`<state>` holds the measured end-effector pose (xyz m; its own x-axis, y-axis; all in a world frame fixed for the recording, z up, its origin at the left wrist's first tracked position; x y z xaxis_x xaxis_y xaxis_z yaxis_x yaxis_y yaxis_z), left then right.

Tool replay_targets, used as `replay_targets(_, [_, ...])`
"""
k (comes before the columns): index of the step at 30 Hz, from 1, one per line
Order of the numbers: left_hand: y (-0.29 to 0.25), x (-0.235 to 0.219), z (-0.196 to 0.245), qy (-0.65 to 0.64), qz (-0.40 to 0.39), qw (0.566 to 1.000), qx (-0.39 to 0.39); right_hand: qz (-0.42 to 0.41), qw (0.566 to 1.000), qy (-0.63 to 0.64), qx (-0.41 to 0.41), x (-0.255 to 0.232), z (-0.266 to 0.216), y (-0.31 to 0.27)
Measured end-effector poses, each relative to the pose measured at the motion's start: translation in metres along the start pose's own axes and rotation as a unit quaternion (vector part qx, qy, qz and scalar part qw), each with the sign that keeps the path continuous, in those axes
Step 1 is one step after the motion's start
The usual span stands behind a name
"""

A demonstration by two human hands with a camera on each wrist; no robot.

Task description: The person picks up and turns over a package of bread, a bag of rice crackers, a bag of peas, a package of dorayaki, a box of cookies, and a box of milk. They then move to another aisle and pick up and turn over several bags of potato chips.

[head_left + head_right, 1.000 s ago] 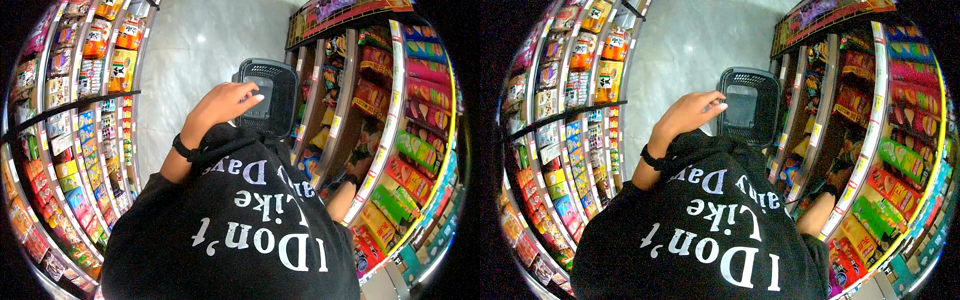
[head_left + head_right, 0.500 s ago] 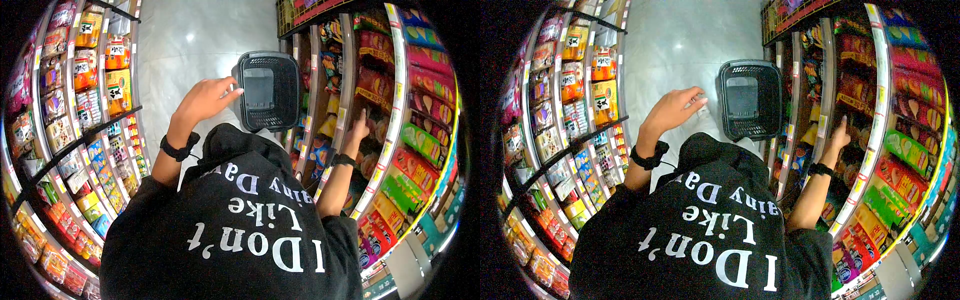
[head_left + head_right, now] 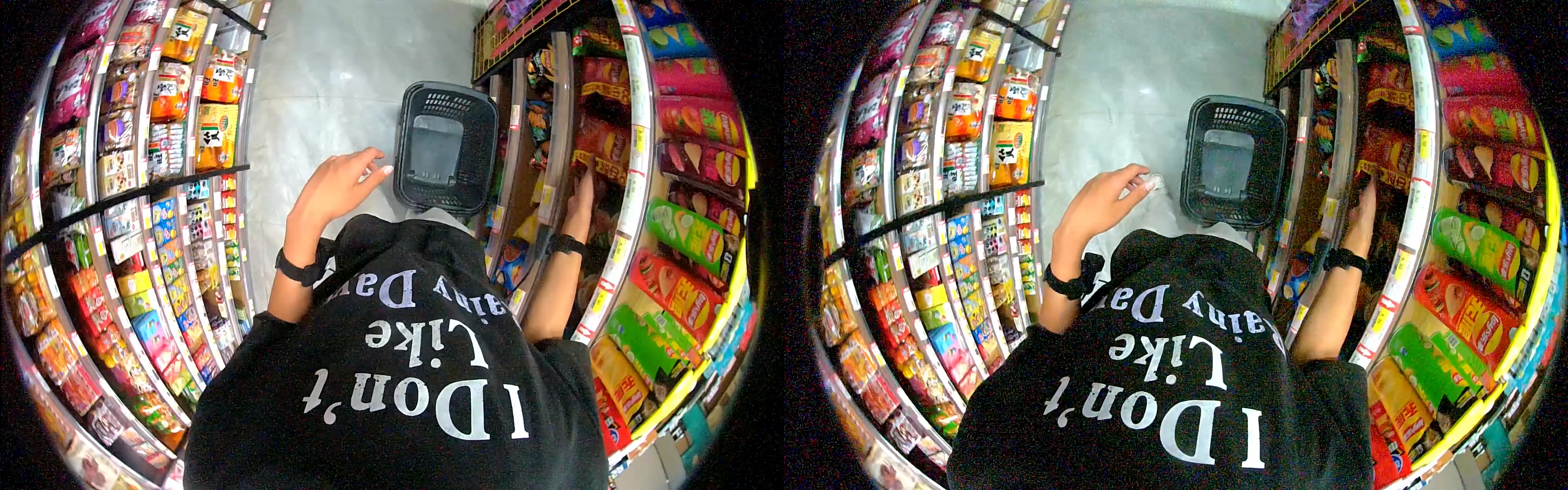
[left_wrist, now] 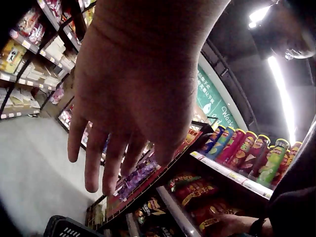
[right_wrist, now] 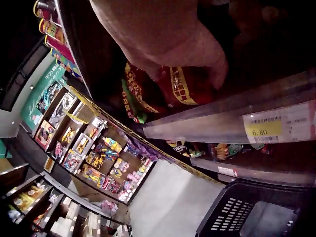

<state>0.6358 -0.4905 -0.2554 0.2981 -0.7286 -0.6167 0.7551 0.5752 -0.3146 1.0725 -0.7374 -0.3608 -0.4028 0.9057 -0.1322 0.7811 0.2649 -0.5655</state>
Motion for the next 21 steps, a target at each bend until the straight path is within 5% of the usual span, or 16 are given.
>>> replay_targets(2, [-0.011,0.011,0.005,-0.006,0.018,1.0,-0.023,-0.012,0.999,0.022,0.03,0.015,-0.006,-0.023])
replay_targets(5, [-0.026,0.023,0.014,-0.016,0.031,0.998,-0.044,-0.096,0.994,0.027,-0.034,0.042,-0.038,-0.103])
replay_targets(10, [-0.028,0.034,0.017,-0.029,0.01,0.998,-0.05,-0.074,0.989,0.011,-0.124,0.006,0.002,-0.063])
replay_targets(15, [0.015,0.03,0.015,-0.014,-0.039,0.999,0.02,-0.004,0.983,0.011,-0.182,-0.037,0.029,-0.016])
replay_targets(17, [0.037,0.022,0.013,-0.033,-0.056,0.997,0.043,0.057,0.996,-0.015,-0.062,-0.044,0.034,0.012])
replay_targets(18, [0.048,0.017,0.014,-0.052,-0.066,0.995,0.055,0.065,0.996,-0.016,-0.065,-0.045,0.026,0.003])
replay_targets(20, [0.068,0.005,0.013,-0.064,-0.077,0.993,0.059,0.245,0.94,-0.233,0.05,-0.054,0.01,-0.042])
replay_targets(21, [0.078,-0.002,0.011,-0.066,-0.076,0.993,0.069,0.269,0.944,-0.189,-0.012,-0.036,-0.003,-0.069])
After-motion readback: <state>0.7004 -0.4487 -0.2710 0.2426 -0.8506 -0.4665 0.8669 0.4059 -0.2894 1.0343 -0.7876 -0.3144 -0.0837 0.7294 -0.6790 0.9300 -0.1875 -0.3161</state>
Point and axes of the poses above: each hand's wrist, its own y-axis towards the middle knuckle, its own x-axis out of the palm, z = x × y, the point moved 6 cm from there along y, towards the middle knuckle
